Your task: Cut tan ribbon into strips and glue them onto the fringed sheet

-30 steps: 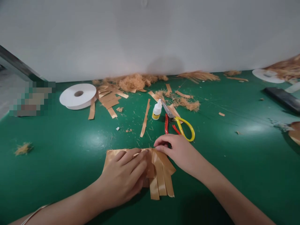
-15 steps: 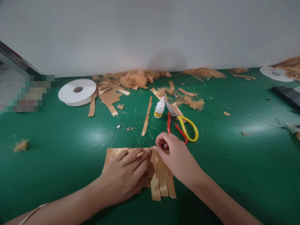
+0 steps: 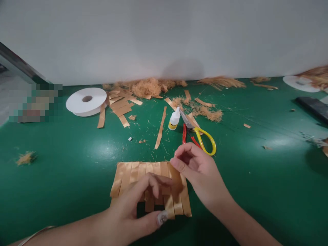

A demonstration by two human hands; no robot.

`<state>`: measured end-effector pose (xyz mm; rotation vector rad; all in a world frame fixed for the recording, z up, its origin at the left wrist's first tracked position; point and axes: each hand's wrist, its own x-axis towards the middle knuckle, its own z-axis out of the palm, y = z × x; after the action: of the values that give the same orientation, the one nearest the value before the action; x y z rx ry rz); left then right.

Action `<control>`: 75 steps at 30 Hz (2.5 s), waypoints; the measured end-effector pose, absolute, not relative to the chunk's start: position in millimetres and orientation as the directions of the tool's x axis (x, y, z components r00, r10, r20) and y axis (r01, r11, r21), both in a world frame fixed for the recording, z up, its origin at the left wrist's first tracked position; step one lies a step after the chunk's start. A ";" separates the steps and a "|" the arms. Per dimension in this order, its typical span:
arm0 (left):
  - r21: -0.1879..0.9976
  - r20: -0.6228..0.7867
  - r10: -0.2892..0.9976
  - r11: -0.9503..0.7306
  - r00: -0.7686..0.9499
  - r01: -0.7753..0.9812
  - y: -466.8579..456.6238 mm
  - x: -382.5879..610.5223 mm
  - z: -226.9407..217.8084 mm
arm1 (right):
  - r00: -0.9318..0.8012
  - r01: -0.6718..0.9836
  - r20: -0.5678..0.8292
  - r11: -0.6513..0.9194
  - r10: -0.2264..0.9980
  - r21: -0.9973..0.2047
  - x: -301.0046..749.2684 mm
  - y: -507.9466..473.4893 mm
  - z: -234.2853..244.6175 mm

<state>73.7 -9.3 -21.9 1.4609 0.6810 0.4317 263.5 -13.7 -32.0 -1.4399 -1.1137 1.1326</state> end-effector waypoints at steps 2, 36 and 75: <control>0.938 -0.293 0.641 0.336 0.709 0.084 -13.6 78.3 -22.5 | 0.177 0.058 -0.063 -0.074 0.982 -0.996 254.3 -18.9 -33.5; 0.342 0.370 0.455 -0.877 0.810 0.337 8.8 73.3 -49.8 | 0.282 0.496 -0.027 -0.170 0.959 -0.851 280.2 -33.2 -48.8; 0.144 0.212 0.407 -0.912 0.888 0.384 9.0 70.5 -60.6 | 0.177 0.718 0.071 -0.080 0.982 -0.692 289.4 -30.6 -58.8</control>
<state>70.5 9.0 -60.6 2.9570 0.6207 0.3641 289.4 -30.6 -58.8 -1.8583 -1.5981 0.5668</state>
